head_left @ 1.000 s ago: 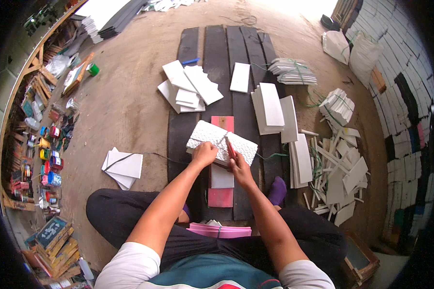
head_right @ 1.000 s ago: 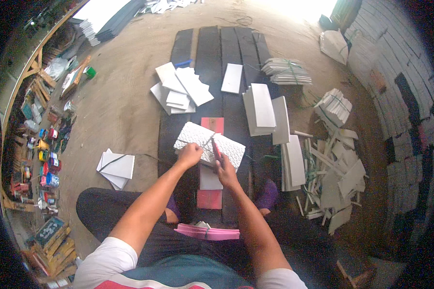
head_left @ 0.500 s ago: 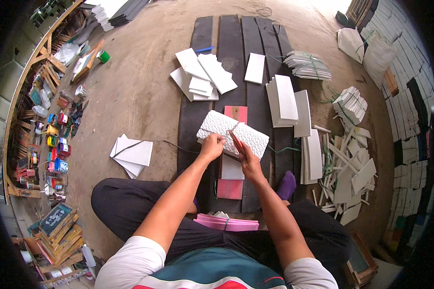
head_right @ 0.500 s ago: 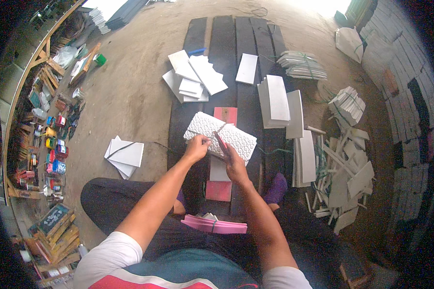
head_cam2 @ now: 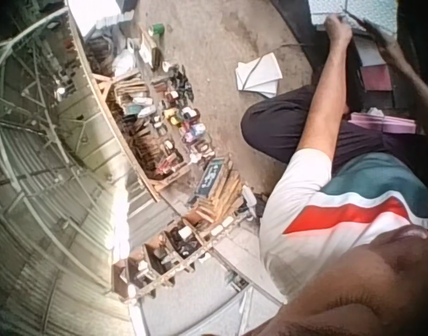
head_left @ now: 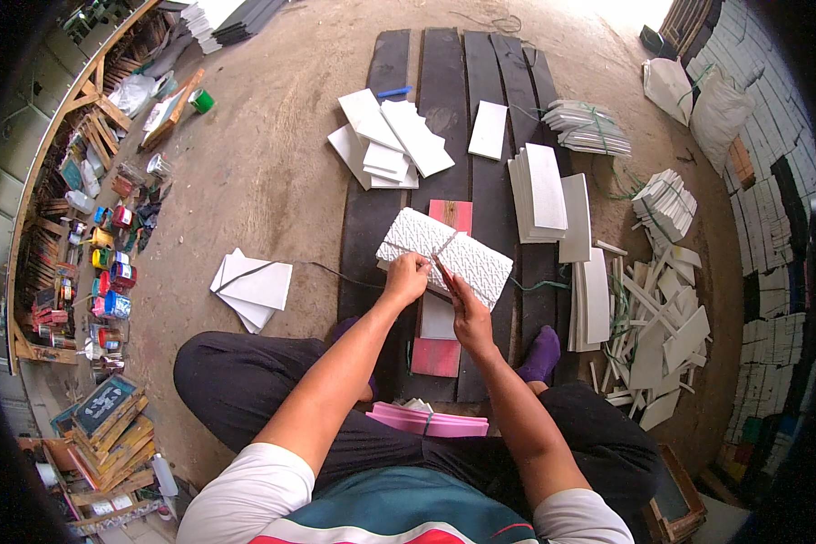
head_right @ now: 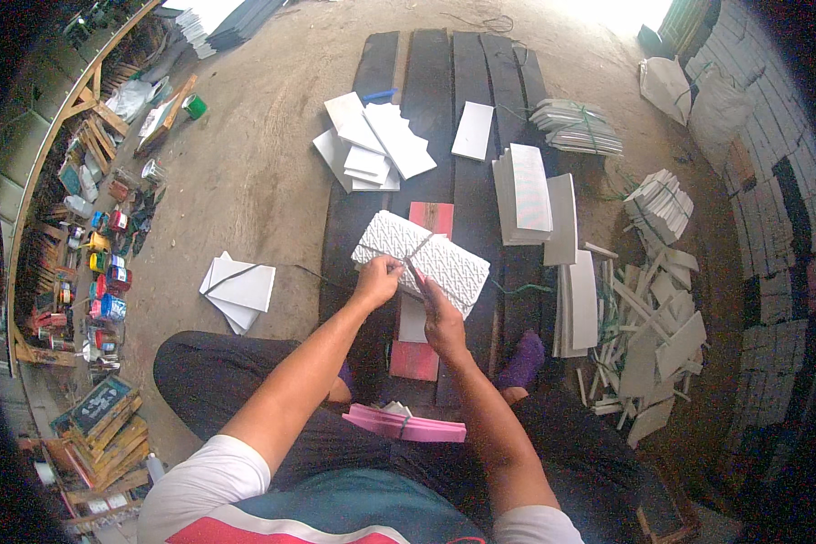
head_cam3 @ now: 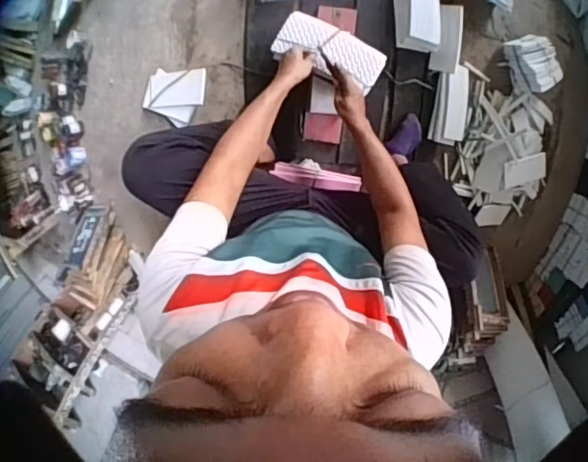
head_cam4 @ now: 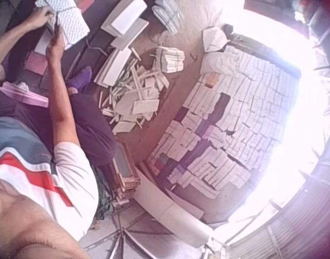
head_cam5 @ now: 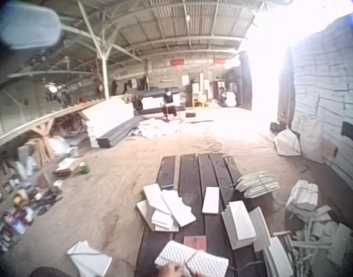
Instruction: The person stacks white rectangular tiles on a wooden plank, aligns them, and secures the stack with green string. They repeat this process with multiple stacks, occasionally cutting the string and repositioning tiles.
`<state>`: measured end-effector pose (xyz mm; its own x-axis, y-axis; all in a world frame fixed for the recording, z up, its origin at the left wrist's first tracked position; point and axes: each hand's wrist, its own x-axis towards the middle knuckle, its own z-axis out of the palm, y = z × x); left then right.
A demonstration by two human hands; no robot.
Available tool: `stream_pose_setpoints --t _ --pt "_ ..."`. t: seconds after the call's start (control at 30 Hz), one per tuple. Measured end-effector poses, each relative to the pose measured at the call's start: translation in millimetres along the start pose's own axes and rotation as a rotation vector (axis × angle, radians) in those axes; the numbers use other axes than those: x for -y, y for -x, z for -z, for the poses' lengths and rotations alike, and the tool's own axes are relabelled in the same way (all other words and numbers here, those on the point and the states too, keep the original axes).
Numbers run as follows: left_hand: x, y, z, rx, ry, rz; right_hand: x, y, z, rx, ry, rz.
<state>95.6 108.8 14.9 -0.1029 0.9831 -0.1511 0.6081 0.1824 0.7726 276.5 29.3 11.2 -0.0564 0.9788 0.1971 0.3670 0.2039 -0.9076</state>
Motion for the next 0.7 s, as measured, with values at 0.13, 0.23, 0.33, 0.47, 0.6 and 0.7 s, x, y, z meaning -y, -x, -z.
stream_pose_setpoints --t 0.13,0.23,0.33,0.47,0.6,0.7 --pt "-1.0 1.1 1.1 -0.008 0.002 0.002 7.2 -1.6 1.2 0.008 -0.007 0.004" --pt "-1.3 1.9 1.0 -0.025 -0.004 -0.032 5.7 -0.4 2.1 0.038 0.039 -0.039" --pt "-4.9 3.8 2.6 -0.032 0.004 -0.032 5.7 -0.4 2.2 0.051 0.052 -0.055" --pt "-9.7 5.8 3.8 -0.031 0.005 -0.018 2.4 -1.0 0.6 0.046 0.062 -0.058" --pt "-2.0 3.4 0.3 -0.028 0.024 -0.036 6.2 -2.1 -0.8 0.036 0.044 -0.045" --pt "-1.6 4.3 -0.1 -0.036 0.022 -0.049 10.7 -2.7 -0.2 0.039 0.047 -0.058"
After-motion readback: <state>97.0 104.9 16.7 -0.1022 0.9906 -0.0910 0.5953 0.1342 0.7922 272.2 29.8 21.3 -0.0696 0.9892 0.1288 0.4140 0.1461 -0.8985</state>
